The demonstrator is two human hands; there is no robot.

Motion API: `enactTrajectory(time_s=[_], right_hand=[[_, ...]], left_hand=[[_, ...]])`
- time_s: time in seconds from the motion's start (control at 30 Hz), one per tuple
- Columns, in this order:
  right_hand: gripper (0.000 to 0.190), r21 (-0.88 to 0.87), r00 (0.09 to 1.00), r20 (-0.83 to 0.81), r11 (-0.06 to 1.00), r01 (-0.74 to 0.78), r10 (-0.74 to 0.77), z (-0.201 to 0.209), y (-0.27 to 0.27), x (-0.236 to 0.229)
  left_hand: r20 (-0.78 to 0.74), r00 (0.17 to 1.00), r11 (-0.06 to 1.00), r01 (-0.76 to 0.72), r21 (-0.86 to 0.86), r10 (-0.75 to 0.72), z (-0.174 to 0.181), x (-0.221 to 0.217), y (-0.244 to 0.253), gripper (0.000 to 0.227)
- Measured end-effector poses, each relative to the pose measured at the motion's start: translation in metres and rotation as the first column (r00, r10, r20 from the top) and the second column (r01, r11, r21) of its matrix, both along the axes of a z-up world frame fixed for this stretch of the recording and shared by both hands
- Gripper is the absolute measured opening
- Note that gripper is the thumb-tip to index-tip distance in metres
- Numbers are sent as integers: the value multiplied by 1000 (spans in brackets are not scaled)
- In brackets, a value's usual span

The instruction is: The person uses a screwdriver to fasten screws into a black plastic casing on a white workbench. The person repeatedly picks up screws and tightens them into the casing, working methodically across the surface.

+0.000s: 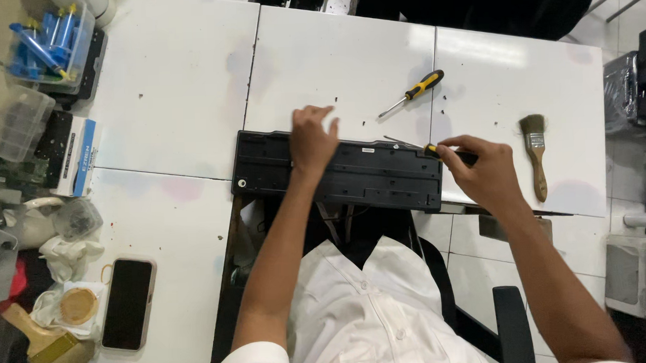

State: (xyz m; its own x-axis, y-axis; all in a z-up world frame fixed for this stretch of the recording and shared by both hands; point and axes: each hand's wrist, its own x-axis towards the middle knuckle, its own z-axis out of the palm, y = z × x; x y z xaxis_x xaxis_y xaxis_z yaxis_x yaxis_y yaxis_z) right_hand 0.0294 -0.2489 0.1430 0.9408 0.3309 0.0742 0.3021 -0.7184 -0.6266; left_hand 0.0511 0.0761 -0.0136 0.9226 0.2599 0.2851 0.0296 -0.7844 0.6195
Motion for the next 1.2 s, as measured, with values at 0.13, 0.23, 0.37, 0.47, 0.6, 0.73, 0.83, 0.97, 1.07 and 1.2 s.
enactTrajectory(time_s=[0.13, 0.23, 0.37, 0.47, 0.6, 0.73, 0.83, 0.97, 1.07, 1.2], right_hand=[[17, 104, 989, -104, 988, 112, -101, -48, -31, -16], [14, 125, 983, -132, 982, 144, -127, -62, -36, -22], [19, 145, 974, -194, 979, 146, -116, -62, -36, -25], [18, 176, 975, -193, 974, 146, -112, -72, -44, -26], [16, 192, 972, -190, 966, 174, -138, -74, -55, -24], [14, 194, 971, -170, 960, 201, -169, -79, -73, -21], [15, 199, 966, -158, 951, 236, -206, -76, -82, -17], [16, 174, 969, -109, 956, 237, -221, -60, -89, -15], [20, 203, 962, -122, 942, 266, -245, -60, -97, -15], [24, 261, 962, -131, 928, 265, -238, -66, -105, -12]], left_hand=[[-183, 983, 1000, -26, 14, 29, -28, 17, 49, 23], [-276, 959, 996, 77, 35, -65, -36, 27, 50, 26], [-347, 937, 989, 84, 119, -37, -21, 32, 41, 10], [-360, 931, 983, 112, 148, -52, -12, 33, 36, 9], [-268, 958, 985, 134, 112, -100, 9, 31, 27, 7], [-177, 968, 984, 169, -62, -178, 36, 24, -16, 11], [-17, 945, 939, 322, -119, -326, 47, 21, -51, 19], [121, 888, 865, 460, -201, -444, 46, 17, -95, 30], [128, 885, 826, 464, -319, -448, 41, 19, -117, 25], [2, 898, 768, 376, -519, -439, 36, 22, -133, 20]])
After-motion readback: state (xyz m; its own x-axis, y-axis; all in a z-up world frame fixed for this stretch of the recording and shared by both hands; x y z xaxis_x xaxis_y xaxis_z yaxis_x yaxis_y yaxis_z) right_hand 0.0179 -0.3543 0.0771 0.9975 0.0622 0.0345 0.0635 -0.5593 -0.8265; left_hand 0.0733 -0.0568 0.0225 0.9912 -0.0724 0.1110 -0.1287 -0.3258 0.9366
